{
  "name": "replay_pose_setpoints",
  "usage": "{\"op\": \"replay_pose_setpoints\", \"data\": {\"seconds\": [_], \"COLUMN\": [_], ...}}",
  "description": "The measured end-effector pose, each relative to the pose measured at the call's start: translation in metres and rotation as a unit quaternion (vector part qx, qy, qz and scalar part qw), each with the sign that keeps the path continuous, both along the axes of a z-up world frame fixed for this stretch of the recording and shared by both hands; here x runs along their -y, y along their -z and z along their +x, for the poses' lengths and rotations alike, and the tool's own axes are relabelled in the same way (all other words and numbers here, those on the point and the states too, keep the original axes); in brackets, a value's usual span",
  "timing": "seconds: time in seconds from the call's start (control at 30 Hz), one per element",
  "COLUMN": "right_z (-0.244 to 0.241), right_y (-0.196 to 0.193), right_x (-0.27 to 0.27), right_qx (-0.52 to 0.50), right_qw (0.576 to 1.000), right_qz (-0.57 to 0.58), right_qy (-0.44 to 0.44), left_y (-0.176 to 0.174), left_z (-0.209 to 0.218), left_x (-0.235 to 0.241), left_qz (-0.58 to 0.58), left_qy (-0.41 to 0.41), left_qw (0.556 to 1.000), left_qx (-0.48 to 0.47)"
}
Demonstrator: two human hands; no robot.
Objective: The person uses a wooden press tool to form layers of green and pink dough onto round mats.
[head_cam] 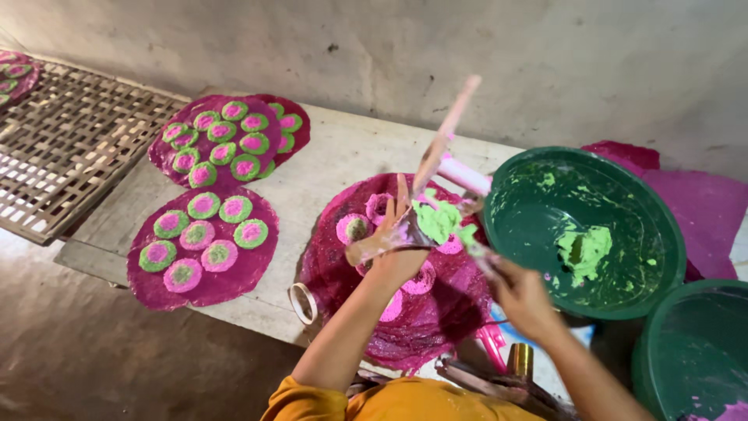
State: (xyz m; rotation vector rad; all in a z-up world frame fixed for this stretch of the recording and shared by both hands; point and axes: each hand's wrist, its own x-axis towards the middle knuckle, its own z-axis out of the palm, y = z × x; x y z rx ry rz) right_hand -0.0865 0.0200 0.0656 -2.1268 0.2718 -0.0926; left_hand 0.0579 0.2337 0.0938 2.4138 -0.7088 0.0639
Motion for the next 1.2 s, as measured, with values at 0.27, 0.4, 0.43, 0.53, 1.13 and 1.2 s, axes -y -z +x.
{"op": "replay_pose_setpoints", "data": {"seconds": [0.27,0.4,0.43,0.53,1.13,1.2], "right_z": [-0.012,0.019,0.028,0.045,0.037,0.036], "right_y": [-0.041,-0.146,-0.168,-0.187,-0.174,-0.151], "right_x": [-0.007,-0.006,-0.012,-0.057,-0.107,-0.115], "right_qx": [-0.063,-0.045,-0.118,-0.202,-0.014,0.052], "right_qw": [0.980,0.949,0.924,0.825,0.597,0.643], "right_qz": [-0.167,-0.259,-0.314,-0.473,-0.684,-0.647], "right_qy": [-0.083,-0.174,-0.184,-0.234,-0.419,-0.407], "left_y": [-0.007,0.003,0.005,0.010,0.029,0.023], "left_z": [0.013,0.002,-0.003,-0.021,-0.028,-0.037], "left_x": [-0.034,-0.050,-0.048,-0.033,-0.064,-0.064], "left_qz": [0.004,-0.091,-0.106,-0.075,-0.055,-0.085], "left_qy": [-0.090,0.042,0.045,0.053,0.108,0.118], "left_qw": [0.981,0.975,0.970,0.992,0.989,0.976], "left_qx": [0.171,0.197,0.214,0.088,0.089,0.165]}}
